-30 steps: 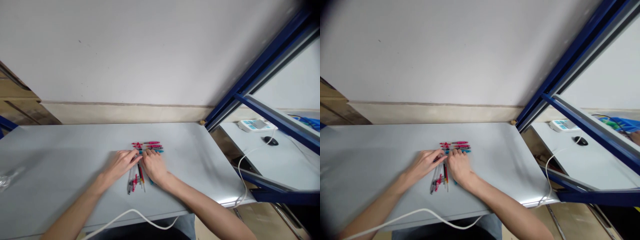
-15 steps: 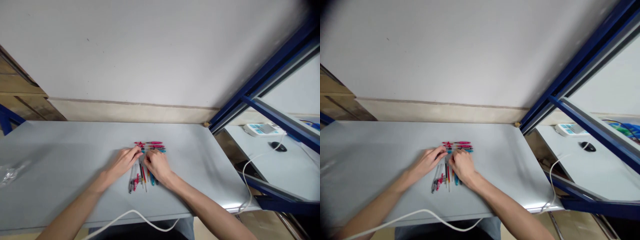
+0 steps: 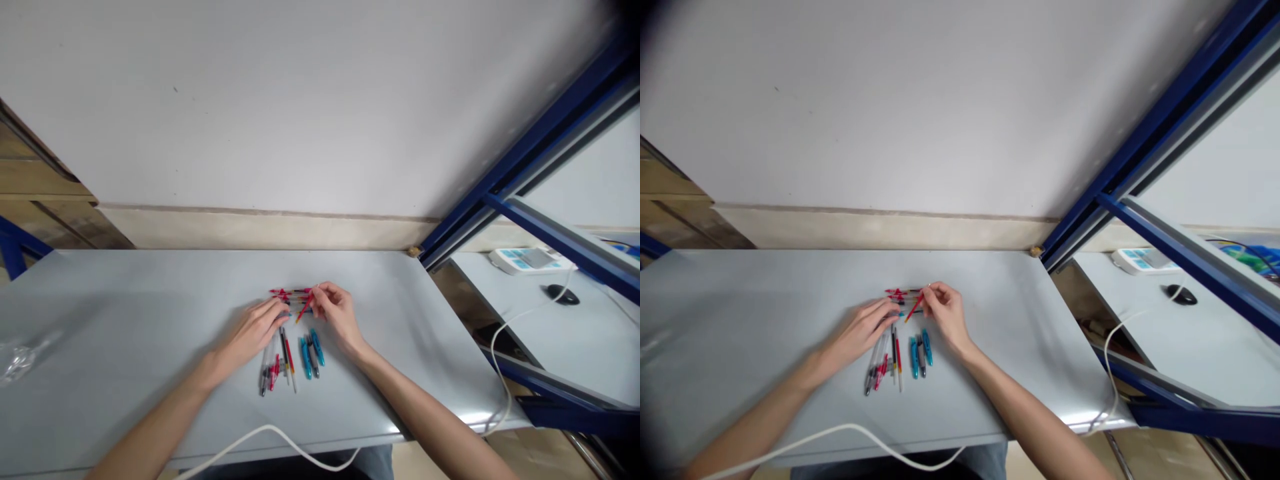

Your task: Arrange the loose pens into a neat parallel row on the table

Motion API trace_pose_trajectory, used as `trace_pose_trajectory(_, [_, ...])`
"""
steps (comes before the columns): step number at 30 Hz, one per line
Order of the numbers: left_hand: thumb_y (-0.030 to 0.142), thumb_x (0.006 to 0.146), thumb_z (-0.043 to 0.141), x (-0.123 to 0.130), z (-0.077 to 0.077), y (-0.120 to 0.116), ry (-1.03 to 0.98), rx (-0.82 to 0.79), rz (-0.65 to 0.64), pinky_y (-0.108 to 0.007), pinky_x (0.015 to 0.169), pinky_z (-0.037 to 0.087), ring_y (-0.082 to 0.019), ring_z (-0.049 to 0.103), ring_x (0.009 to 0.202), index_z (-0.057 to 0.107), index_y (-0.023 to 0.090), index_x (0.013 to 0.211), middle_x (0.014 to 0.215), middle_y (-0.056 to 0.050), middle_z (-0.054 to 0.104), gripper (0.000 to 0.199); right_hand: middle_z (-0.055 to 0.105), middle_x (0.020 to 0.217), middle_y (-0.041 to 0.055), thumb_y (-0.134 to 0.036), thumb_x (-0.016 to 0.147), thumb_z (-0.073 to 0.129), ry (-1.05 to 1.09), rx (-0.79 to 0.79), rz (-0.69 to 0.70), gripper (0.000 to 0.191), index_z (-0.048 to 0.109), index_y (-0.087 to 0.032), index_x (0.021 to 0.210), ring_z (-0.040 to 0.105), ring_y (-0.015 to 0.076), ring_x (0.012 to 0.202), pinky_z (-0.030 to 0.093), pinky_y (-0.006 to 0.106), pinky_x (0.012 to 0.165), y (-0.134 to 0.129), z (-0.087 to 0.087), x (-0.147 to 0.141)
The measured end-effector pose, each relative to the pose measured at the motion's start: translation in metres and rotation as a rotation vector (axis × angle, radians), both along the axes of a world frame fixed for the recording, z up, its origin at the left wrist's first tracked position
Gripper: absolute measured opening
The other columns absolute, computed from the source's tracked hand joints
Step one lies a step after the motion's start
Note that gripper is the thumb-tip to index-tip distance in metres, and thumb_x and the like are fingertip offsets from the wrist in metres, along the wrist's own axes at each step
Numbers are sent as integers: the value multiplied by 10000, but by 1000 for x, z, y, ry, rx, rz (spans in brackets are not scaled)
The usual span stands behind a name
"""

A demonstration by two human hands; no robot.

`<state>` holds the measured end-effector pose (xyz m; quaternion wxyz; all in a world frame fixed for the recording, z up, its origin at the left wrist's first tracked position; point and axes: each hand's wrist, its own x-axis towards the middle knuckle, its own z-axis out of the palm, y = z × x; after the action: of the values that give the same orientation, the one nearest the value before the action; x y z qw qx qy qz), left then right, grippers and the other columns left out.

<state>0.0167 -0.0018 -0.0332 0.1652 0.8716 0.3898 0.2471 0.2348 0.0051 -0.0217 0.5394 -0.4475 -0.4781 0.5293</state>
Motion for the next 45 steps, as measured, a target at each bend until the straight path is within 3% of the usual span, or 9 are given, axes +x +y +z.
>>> trace_pose_trajectory(6, [253, 1062, 454, -1, 8, -3, -5, -50, 26, -330, 842, 517, -199, 660, 961, 549, 231, 1127, 1066, -34, 680, 116, 651, 668, 17, -481, 882, 696, 54, -31, -67, 321, 640, -173, 811, 505, 112, 503, 335, 217, 443, 1, 0, 0])
trace_pose_trajectory(12, [278, 1061, 466, 0, 2, -5, -36, -72, 36, -315, 845, 515, -194, 659, 971, 537, 248, 1125, 1065, -23, 681, 100, 654, 684, 17, -488, 901, 679, 86, -20, -96, 320, 607, -184, 828, 519, 113, 510, 363, 209, 439, 3, -3, 1])
trace_pose_trajectory(15, [313, 1057, 491, 2, -4, -4, -86, -81, 50, -300, 826, 511, -181, 662, 923, 551, 253, 1114, 1027, -11, 685, 103, 665, 710, 23, -487, 920, 665, 53, 41, -69, 318, 613, -182, 843, 554, 120, 534, 406, 216, 457, 2, -2, 2])
trace_pose_trajectory(21, [252, 1025, 562, 2, -11, -2, -246, -7, 114, -262, 787, 492, -153, 669, 860, 593, 233, 1067, 958, 7, 694, 55, 697, 714, 33, -440, 945, 666, -103, 111, 164, 280, 660, -170, 868, 595, 125, 540, 464, 237, 529, -17, 7, -7])
trace_pose_trajectory(30, [201, 1042, 514, 2, -6, -4, -271, 127, 79, -290, 773, 482, -162, 620, 836, 598, 203, 1052, 917, -21, 638, 84, 678, 666, 14, -473, 946, 662, -85, 59, 154, 329, 576, -186, 810, 566, 114, 480, 442, 233, 510, -25, 9, -13])
trace_pose_trajectory(39, [157, 1041, 496, 7, -6, -7, -287, 179, 91, -294, 776, 515, -161, 648, 845, 625, 194, 1047, 922, -25, 669, 135, 700, 683, 38, -466, 935, 682, -50, 64, 173, 327, 623, -169, 813, 623, 138, 543, 484, 247, 564, -23, 7, -12])
trace_pose_trajectory(45, [152, 1030, 516, 2, -10, -5, -312, 173, 81, -269, 802, 575, -159, 722, 897, 621, 217, 1209, 1030, -35, 739, 218, 711, 725, 44, -437, 963, 654, -104, 113, 178, 306, 651, -166, 820, 641, 143, 577, 492, 255, 591, -22, 3, -11])
